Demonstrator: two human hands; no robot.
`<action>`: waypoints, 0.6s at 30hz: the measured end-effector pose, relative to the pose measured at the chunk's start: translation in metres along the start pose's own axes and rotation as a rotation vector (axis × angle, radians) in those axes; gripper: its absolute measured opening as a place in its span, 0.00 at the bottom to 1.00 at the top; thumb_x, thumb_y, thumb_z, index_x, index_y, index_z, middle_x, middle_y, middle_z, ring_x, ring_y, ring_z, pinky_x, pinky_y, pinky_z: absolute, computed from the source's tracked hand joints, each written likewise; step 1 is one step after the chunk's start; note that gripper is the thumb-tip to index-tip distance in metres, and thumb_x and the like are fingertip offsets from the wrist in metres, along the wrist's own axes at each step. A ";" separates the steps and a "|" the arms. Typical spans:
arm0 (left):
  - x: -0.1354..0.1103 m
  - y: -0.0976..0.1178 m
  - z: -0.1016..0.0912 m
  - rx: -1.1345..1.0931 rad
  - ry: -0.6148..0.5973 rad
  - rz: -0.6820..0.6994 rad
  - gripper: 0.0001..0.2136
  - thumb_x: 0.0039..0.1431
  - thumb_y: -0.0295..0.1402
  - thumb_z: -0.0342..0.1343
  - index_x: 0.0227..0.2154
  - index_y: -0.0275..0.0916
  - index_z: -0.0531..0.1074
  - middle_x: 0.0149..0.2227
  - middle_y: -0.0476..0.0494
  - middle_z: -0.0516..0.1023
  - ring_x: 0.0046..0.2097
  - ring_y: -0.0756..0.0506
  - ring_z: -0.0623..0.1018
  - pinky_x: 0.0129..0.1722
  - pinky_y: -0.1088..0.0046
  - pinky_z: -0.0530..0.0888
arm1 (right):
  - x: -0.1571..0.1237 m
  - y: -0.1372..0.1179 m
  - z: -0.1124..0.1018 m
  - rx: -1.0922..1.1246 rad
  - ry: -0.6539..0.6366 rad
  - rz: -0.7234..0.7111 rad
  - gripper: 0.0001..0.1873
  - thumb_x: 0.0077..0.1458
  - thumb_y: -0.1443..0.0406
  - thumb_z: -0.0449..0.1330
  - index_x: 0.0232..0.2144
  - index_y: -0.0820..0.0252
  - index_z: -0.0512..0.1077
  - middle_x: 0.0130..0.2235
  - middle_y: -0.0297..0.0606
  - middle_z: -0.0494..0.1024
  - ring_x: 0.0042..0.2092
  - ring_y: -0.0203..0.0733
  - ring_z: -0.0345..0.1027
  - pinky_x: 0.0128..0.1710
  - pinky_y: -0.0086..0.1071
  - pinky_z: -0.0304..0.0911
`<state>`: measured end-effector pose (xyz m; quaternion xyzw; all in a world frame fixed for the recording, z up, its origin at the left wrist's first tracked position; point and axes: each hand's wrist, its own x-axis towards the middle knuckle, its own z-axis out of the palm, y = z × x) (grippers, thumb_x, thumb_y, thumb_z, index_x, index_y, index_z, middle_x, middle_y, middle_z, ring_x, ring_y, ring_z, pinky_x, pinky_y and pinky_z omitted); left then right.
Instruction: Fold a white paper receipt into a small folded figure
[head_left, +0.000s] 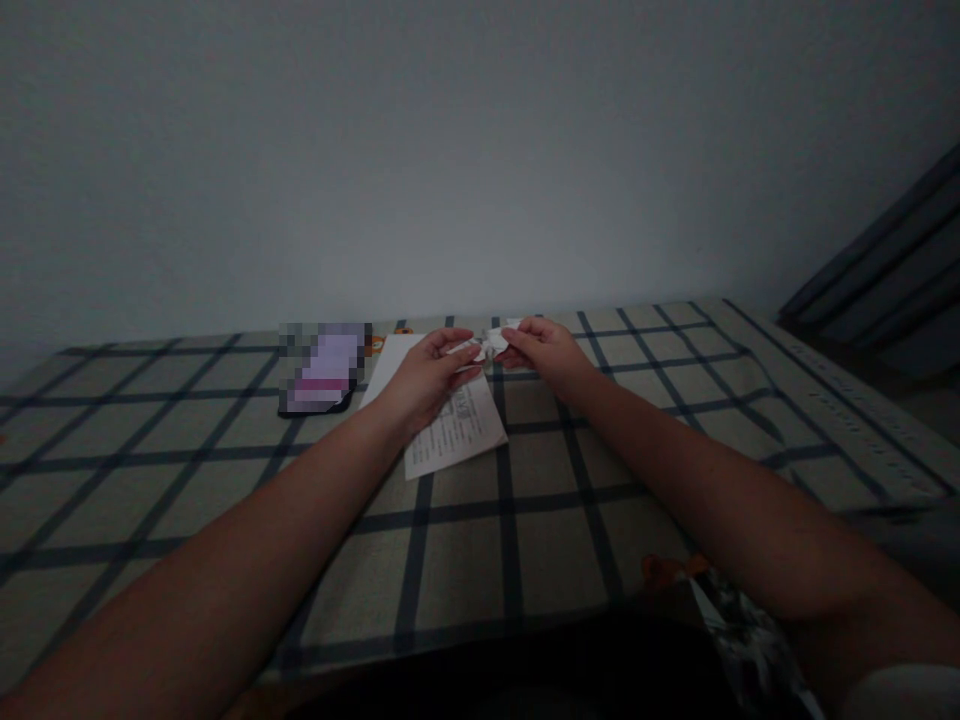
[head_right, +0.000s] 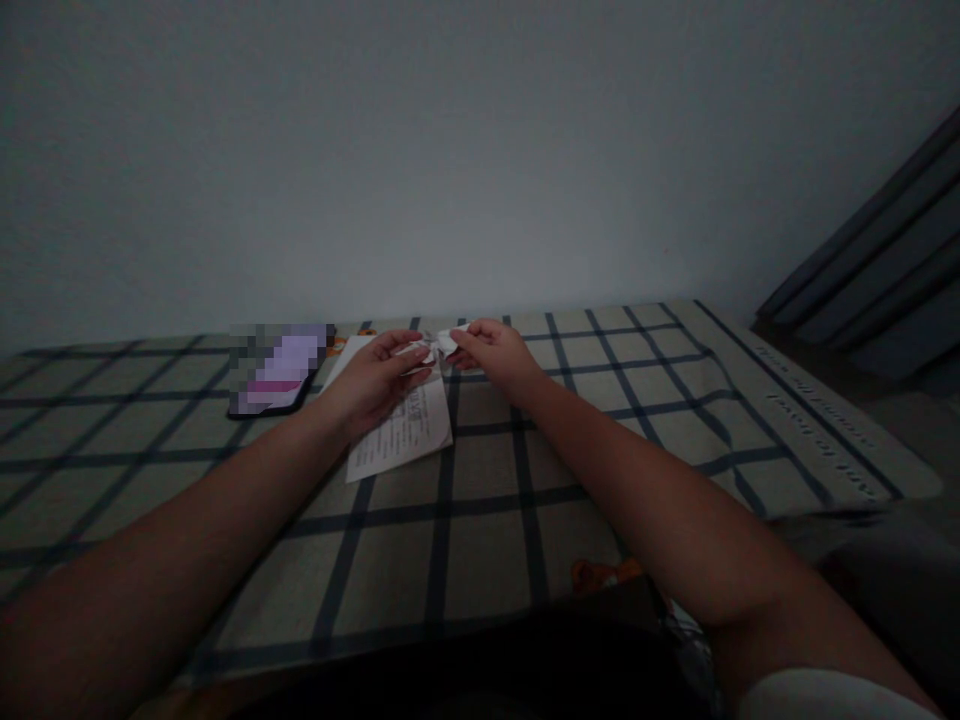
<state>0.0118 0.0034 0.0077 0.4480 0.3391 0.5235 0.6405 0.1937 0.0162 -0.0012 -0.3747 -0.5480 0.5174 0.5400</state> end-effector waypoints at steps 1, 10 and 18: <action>0.000 0.001 0.000 -0.018 -0.002 -0.012 0.10 0.49 0.23 0.64 0.34 0.36 0.73 0.35 0.47 0.78 0.35 0.52 0.78 0.38 0.76 0.76 | 0.000 0.000 0.000 0.021 0.011 0.024 0.13 0.48 0.58 0.67 0.26 0.59 0.69 0.26 0.32 0.76 0.29 0.33 0.72 0.32 0.28 0.69; 0.001 0.004 -0.002 -0.140 -0.015 -0.054 0.11 0.51 0.22 0.63 0.38 0.37 0.73 0.35 0.47 0.78 0.33 0.53 0.77 0.37 0.79 0.75 | -0.004 -0.007 0.000 0.214 -0.034 0.129 0.12 0.49 0.59 0.67 0.30 0.61 0.71 0.30 0.35 0.78 0.31 0.33 0.73 0.32 0.26 0.68; -0.001 0.005 0.000 -0.071 0.007 -0.028 0.10 0.51 0.22 0.63 0.37 0.37 0.73 0.36 0.47 0.77 0.37 0.53 0.77 0.41 0.77 0.75 | -0.004 -0.009 -0.001 0.258 -0.138 0.220 0.09 0.52 0.62 0.65 0.31 0.62 0.73 0.32 0.35 0.77 0.32 0.32 0.70 0.35 0.28 0.68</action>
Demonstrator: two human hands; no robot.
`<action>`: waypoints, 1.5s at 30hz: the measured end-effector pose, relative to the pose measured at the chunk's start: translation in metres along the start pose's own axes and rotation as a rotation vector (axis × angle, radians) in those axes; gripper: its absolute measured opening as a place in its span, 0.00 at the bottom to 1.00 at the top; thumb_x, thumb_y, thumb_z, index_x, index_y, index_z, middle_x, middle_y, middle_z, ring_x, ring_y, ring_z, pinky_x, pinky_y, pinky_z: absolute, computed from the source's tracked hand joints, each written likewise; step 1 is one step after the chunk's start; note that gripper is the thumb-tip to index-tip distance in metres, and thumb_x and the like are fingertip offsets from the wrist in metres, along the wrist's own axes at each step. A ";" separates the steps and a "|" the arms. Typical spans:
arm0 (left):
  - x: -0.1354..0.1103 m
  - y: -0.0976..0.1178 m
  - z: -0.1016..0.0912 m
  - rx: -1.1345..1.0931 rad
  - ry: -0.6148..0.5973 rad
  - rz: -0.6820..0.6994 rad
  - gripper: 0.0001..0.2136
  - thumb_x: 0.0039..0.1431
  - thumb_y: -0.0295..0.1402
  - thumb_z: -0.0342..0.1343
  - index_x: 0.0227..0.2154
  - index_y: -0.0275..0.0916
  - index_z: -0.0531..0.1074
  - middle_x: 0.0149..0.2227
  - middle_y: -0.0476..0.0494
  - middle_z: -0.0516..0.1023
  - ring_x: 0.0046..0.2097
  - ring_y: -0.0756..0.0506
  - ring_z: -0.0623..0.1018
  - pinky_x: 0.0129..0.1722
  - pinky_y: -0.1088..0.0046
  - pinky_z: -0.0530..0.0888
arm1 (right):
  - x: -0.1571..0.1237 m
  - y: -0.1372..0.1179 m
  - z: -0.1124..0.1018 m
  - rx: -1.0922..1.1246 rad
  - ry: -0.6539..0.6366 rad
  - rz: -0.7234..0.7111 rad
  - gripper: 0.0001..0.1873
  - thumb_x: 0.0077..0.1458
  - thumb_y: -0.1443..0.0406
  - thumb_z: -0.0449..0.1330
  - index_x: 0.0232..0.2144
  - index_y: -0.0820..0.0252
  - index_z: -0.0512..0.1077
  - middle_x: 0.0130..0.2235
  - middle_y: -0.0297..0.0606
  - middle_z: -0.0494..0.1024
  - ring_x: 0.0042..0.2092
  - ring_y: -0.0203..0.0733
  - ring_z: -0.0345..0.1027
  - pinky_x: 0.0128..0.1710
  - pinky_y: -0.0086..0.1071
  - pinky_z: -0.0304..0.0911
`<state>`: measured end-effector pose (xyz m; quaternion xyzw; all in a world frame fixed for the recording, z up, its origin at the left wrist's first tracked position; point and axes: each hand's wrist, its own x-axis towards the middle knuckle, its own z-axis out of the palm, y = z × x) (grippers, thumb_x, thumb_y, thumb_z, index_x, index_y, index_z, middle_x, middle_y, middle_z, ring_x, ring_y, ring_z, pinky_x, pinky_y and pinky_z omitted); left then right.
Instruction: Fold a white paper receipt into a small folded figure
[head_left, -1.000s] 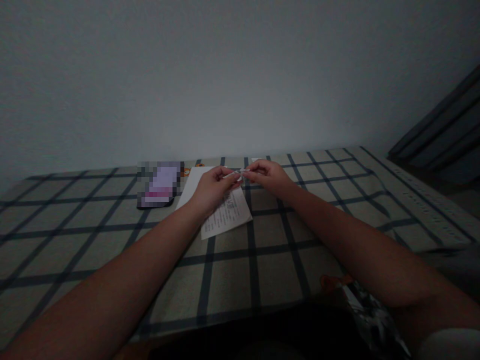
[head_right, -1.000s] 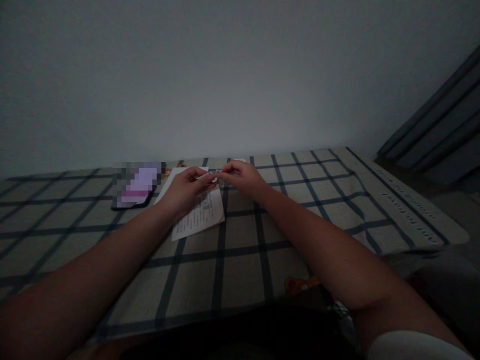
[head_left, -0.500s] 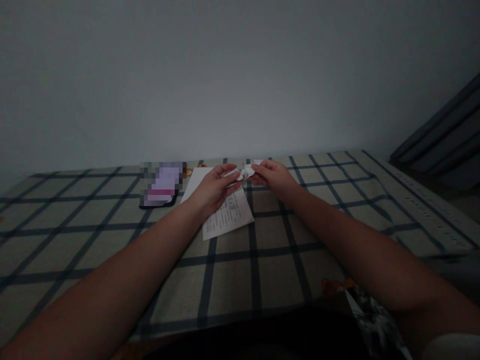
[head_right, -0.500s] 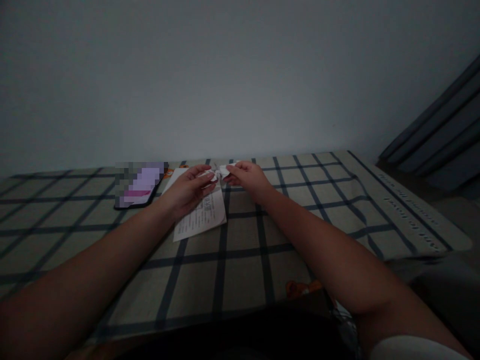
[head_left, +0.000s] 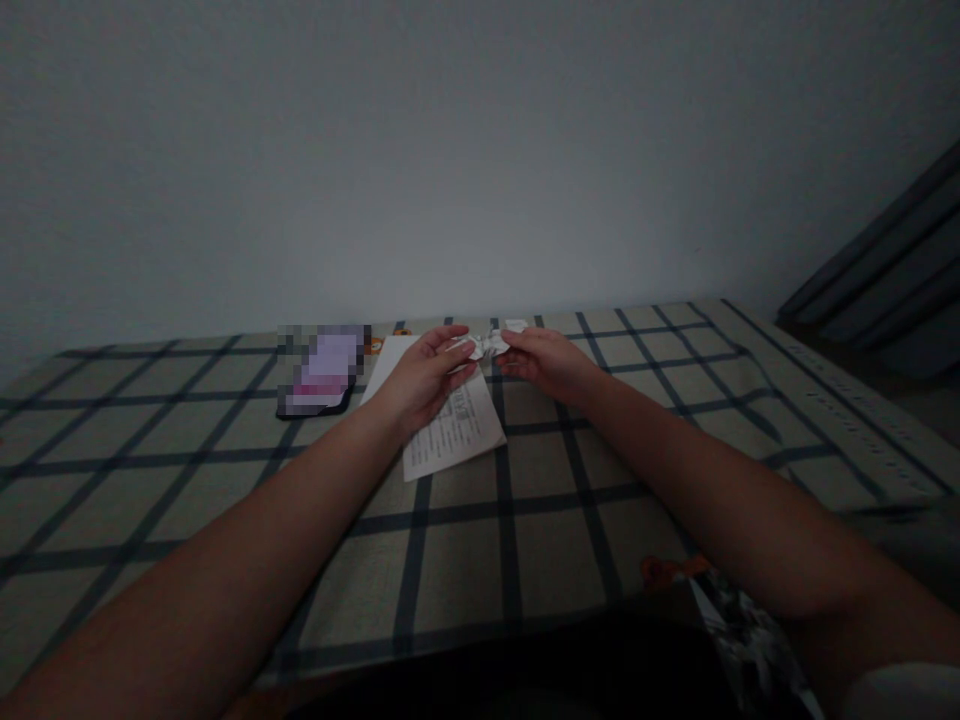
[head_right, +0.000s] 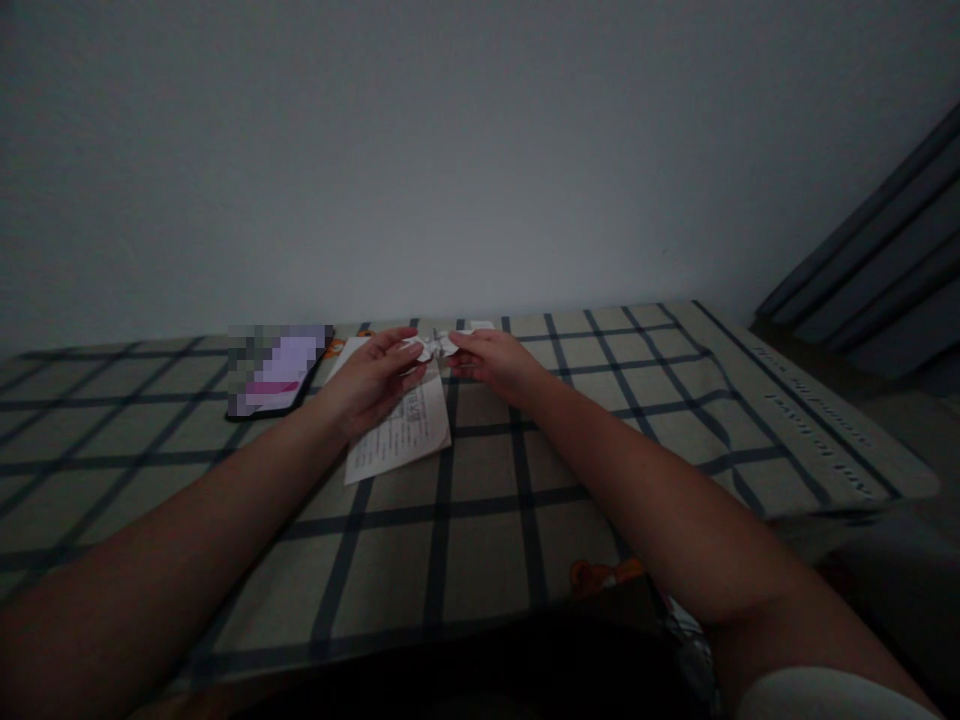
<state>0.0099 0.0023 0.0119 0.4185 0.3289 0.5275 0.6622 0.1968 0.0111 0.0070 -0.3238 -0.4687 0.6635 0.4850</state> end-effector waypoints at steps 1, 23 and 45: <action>0.001 0.000 0.000 -0.018 -0.009 -0.007 0.11 0.51 0.22 0.63 0.37 0.38 0.73 0.37 0.48 0.77 0.36 0.53 0.77 0.41 0.77 0.75 | -0.001 -0.002 0.001 0.032 -0.011 0.013 0.07 0.53 0.62 0.64 0.32 0.62 0.73 0.33 0.36 0.77 0.32 0.32 0.69 0.36 0.28 0.68; 0.002 0.003 -0.002 -0.008 -0.064 -0.103 0.11 0.50 0.24 0.64 0.38 0.38 0.74 0.36 0.47 0.77 0.34 0.52 0.77 0.38 0.75 0.76 | -0.002 -0.001 0.004 0.081 0.019 0.002 0.07 0.54 0.62 0.63 0.33 0.60 0.72 0.31 0.34 0.77 0.30 0.31 0.70 0.34 0.27 0.68; -0.004 -0.001 0.002 0.104 -0.052 -0.032 0.12 0.46 0.29 0.68 0.35 0.38 0.75 0.39 0.46 0.77 0.39 0.48 0.78 0.40 0.71 0.75 | 0.000 0.010 0.004 -0.312 0.027 -0.176 0.13 0.47 0.58 0.67 0.30 0.62 0.73 0.33 0.36 0.77 0.33 0.33 0.69 0.37 0.29 0.68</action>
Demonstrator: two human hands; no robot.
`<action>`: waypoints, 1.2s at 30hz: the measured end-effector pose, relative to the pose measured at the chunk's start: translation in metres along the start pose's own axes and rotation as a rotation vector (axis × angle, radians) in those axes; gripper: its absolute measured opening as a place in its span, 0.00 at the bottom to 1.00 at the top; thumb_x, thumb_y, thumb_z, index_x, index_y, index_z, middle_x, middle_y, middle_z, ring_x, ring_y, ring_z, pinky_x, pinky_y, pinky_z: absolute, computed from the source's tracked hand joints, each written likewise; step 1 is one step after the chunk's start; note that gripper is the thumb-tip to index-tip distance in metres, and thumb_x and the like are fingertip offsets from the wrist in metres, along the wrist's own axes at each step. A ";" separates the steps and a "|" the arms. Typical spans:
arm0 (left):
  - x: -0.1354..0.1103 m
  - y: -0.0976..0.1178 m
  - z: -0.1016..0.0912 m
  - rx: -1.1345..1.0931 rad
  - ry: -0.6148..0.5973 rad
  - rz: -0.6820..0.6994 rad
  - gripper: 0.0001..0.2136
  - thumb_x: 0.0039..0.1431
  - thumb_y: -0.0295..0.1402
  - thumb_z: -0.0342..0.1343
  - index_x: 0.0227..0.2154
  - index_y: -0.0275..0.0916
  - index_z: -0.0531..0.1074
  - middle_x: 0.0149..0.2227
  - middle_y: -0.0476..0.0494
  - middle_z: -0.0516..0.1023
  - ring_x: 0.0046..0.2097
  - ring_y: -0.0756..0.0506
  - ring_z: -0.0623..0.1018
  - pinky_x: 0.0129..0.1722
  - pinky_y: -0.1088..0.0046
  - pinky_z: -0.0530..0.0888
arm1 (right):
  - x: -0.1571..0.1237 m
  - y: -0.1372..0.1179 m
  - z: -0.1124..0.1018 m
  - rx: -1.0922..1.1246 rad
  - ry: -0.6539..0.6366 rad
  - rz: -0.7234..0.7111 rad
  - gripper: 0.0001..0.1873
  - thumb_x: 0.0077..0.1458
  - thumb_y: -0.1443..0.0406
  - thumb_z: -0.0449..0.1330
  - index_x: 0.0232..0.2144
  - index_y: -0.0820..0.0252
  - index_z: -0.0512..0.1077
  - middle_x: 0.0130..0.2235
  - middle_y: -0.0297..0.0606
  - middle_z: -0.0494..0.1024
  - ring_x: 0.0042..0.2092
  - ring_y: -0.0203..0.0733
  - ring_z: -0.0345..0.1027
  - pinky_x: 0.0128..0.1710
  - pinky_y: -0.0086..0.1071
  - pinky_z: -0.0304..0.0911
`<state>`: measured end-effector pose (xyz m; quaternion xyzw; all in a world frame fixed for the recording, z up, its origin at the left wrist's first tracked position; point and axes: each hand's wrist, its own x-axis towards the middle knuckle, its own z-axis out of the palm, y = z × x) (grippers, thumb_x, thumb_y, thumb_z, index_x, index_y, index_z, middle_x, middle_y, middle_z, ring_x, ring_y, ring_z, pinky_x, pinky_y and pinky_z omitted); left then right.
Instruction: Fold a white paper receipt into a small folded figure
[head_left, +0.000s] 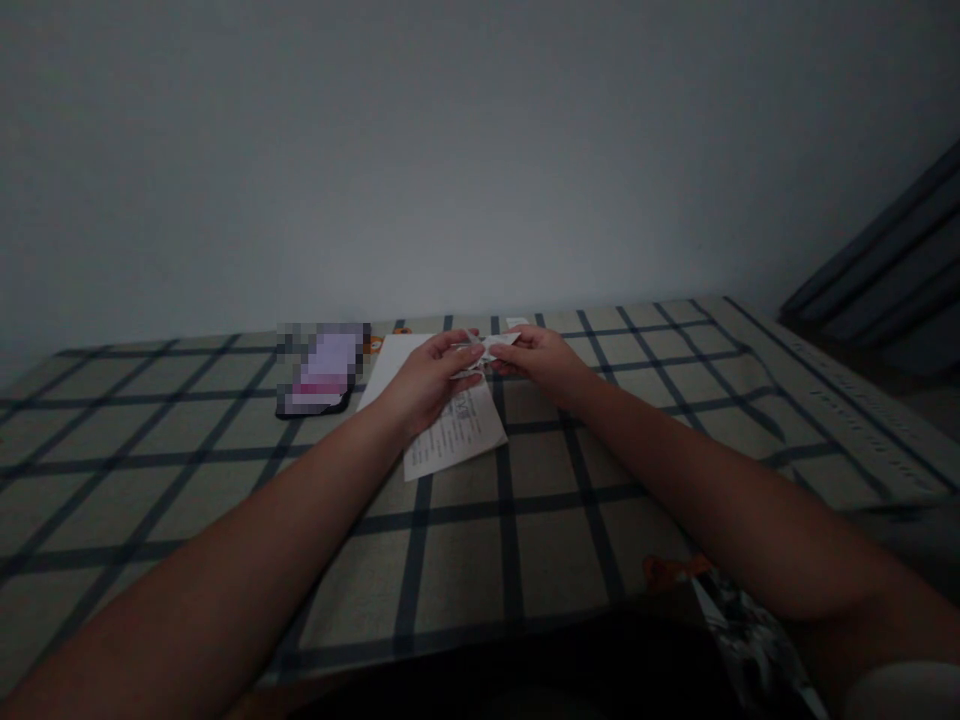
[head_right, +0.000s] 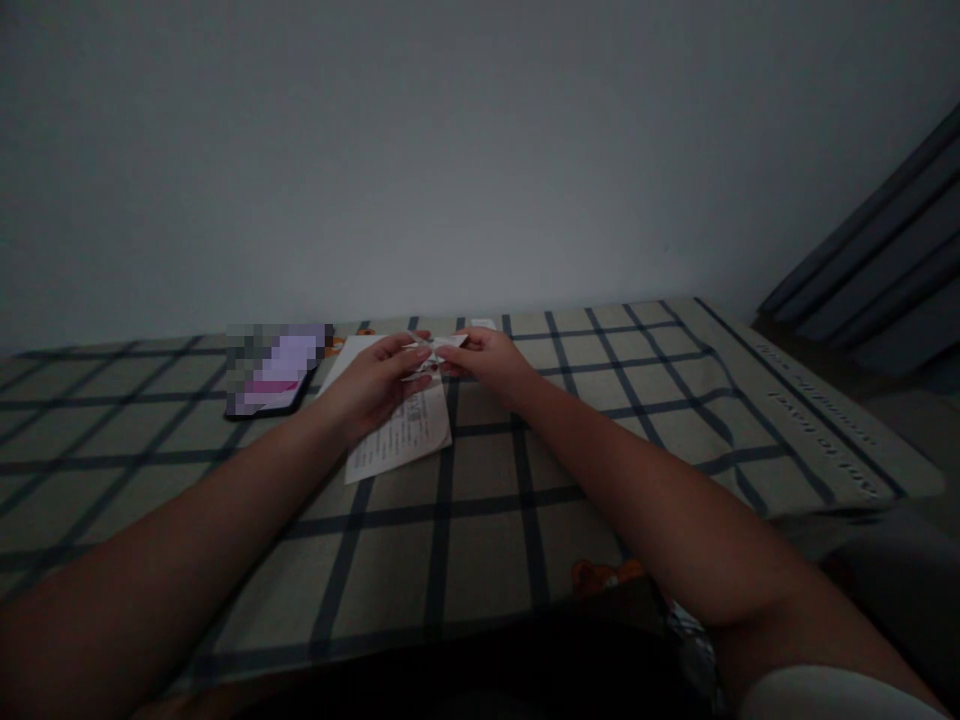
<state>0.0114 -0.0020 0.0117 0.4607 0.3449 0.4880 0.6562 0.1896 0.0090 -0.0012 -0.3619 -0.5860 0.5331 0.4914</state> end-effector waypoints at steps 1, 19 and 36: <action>0.000 0.000 0.000 -0.018 -0.008 -0.010 0.12 0.46 0.28 0.68 0.35 0.38 0.74 0.39 0.46 0.77 0.39 0.49 0.78 0.41 0.71 0.75 | 0.000 0.000 0.000 0.007 -0.001 0.002 0.12 0.47 0.59 0.67 0.31 0.62 0.74 0.33 0.36 0.77 0.33 0.33 0.69 0.37 0.29 0.68; 0.002 0.002 0.001 -0.074 0.007 -0.067 0.14 0.53 0.22 0.61 0.44 0.35 0.73 0.43 0.40 0.79 0.38 0.48 0.80 0.42 0.71 0.78 | 0.000 -0.005 0.002 0.142 0.040 0.056 0.11 0.51 0.59 0.65 0.26 0.62 0.72 0.28 0.34 0.76 0.31 0.32 0.70 0.35 0.28 0.67; 0.003 0.005 0.002 -0.098 0.117 -0.019 0.10 0.56 0.21 0.59 0.42 0.33 0.73 0.35 0.43 0.79 0.32 0.52 0.79 0.37 0.75 0.78 | 0.004 -0.016 -0.017 0.294 0.189 0.097 0.04 0.54 0.68 0.62 0.31 0.65 0.76 0.30 0.37 0.78 0.29 0.30 0.69 0.33 0.25 0.66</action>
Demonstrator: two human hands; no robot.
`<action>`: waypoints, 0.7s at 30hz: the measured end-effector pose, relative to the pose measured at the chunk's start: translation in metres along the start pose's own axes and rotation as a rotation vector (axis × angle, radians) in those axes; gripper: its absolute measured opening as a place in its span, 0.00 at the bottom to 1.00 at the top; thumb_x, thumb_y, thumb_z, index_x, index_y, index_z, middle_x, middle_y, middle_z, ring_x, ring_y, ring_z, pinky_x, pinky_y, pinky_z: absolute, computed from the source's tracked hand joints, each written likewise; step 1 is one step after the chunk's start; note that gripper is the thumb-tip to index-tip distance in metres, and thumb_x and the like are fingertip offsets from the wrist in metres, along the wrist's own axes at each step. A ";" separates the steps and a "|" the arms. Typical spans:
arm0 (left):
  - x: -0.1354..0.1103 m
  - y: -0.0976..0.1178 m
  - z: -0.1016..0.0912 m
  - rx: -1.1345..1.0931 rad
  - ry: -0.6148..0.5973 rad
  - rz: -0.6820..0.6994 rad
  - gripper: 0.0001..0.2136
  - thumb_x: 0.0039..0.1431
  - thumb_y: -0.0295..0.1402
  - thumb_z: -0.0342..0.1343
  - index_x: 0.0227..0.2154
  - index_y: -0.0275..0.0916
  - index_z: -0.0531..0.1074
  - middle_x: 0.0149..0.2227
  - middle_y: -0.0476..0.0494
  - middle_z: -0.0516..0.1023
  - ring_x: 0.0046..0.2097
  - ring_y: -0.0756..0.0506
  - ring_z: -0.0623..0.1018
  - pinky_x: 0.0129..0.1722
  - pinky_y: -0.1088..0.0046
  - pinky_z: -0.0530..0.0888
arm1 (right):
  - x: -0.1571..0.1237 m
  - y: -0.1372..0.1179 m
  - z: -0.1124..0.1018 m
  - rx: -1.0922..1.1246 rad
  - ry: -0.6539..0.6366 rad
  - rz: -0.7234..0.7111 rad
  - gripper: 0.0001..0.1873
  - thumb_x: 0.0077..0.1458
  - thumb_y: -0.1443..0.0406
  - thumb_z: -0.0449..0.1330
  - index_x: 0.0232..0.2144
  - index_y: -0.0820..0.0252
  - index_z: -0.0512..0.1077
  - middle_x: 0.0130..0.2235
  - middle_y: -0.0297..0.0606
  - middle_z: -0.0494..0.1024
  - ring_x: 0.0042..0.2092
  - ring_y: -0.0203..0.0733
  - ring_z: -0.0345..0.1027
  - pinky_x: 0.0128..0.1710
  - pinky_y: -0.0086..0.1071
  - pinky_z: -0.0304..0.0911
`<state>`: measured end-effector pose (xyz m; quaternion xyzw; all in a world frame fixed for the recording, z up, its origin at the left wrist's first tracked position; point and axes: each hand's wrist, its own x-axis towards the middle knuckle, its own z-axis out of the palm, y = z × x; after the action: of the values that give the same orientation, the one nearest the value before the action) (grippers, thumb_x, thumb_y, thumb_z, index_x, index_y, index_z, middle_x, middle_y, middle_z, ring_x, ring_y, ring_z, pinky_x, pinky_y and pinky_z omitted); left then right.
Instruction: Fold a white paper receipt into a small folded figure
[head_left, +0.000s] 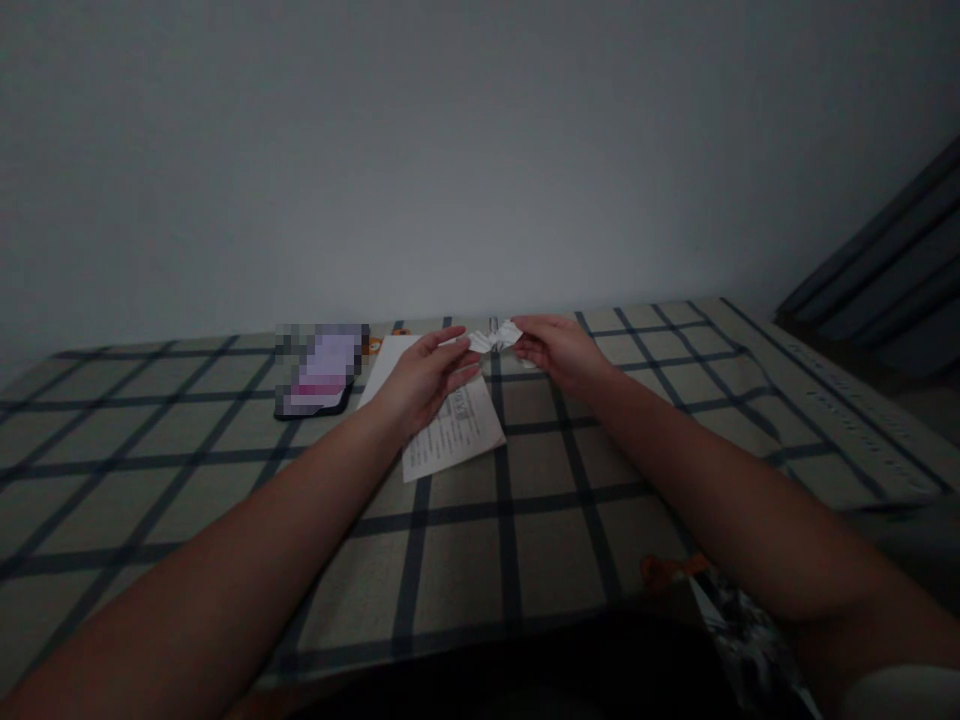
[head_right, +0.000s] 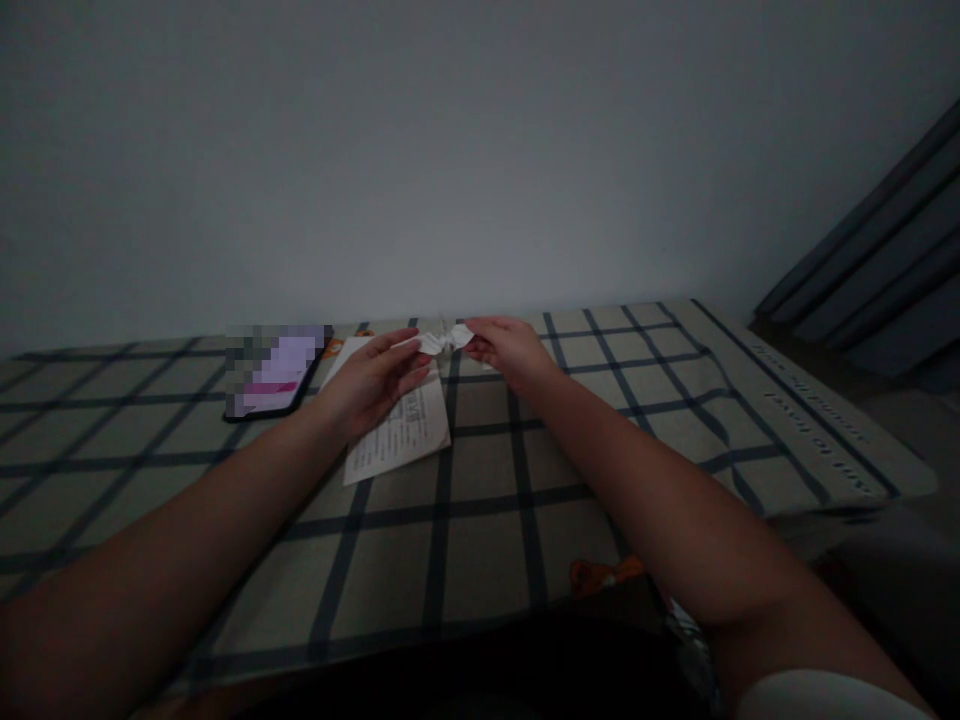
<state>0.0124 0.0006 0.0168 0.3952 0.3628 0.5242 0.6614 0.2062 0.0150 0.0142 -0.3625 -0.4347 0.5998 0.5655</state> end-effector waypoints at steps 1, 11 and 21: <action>0.000 0.000 0.000 -0.014 0.016 0.012 0.10 0.56 0.20 0.59 0.42 0.33 0.72 0.34 0.43 0.79 0.31 0.52 0.78 0.37 0.76 0.78 | 0.001 -0.003 -0.003 -0.001 0.013 -0.005 0.04 0.54 0.69 0.62 0.30 0.65 0.76 0.30 0.37 0.78 0.28 0.29 0.68 0.32 0.24 0.65; 0.003 0.002 -0.005 -0.040 -0.030 -0.012 0.15 0.56 0.18 0.54 0.46 0.34 0.71 0.32 0.41 0.80 0.30 0.51 0.80 0.34 0.76 0.78 | 0.004 -0.019 -0.015 0.087 -0.019 0.155 0.13 0.55 0.77 0.58 0.42 0.62 0.73 0.28 0.35 0.77 0.27 0.29 0.70 0.30 0.21 0.68; 0.006 -0.001 -0.008 0.024 -0.138 -0.016 0.14 0.60 0.27 0.55 0.48 0.34 0.70 0.37 0.37 0.81 0.31 0.48 0.80 0.33 0.70 0.79 | 0.019 -0.039 -0.047 -0.175 0.281 -0.073 0.09 0.55 0.74 0.56 0.38 0.63 0.73 0.26 0.35 0.76 0.25 0.31 0.70 0.27 0.23 0.67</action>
<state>0.0066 0.0070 0.0122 0.4354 0.3256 0.4860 0.6843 0.2624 0.0385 0.0348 -0.4746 -0.4149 0.4819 0.6085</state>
